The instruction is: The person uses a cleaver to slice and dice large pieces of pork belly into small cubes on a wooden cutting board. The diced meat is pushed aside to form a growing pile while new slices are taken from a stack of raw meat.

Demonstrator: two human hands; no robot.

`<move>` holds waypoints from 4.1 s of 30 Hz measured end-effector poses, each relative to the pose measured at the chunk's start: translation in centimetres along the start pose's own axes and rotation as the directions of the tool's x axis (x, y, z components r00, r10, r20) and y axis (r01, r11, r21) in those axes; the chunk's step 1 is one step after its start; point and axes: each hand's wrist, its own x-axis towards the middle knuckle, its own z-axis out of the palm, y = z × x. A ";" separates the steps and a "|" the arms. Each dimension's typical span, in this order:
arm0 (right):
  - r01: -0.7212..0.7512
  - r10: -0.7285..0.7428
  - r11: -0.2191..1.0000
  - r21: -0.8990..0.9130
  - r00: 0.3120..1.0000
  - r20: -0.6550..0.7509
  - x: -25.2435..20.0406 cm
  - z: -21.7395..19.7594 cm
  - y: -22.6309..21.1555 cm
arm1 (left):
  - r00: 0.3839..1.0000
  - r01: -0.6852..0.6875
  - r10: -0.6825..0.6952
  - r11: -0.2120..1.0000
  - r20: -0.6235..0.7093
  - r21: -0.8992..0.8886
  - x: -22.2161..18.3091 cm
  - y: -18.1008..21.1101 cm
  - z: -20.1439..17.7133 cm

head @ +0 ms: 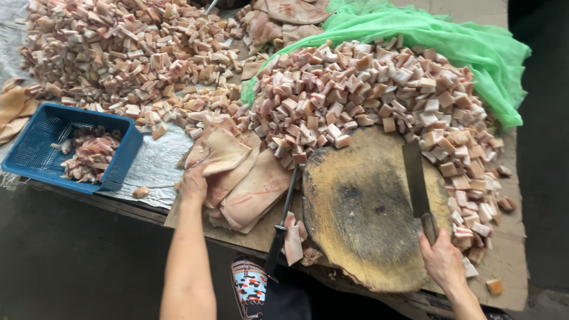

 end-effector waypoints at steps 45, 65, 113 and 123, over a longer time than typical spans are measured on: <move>-0.001 -0.007 0.977 0.214 0.999 0.037 -2.2 -2.7 6.6 | 0.892 -0.244 0.340 0.917 0.297 -0.316 -3.8 31.4 1.3; 0.098 -0.111 0.986 0.138 0.990 0.090 -11.0 -3.5 5.2 | 0.869 0.223 0.099 0.797 0.485 -0.561 -18.8 33.0 -1.5; 0.384 -0.400 0.909 0.160 0.913 0.081 -12.4 1.0 -6.9 | 0.967 -0.037 0.183 0.792 0.179 -0.609 -19.9 31.1 -1.2; 0.173 -0.214 0.969 0.174 0.943 0.255 -8.9 2.8 -6.4 | 0.875 -0.246 0.443 0.754 0.194 -0.608 -21.3 33.4 1.5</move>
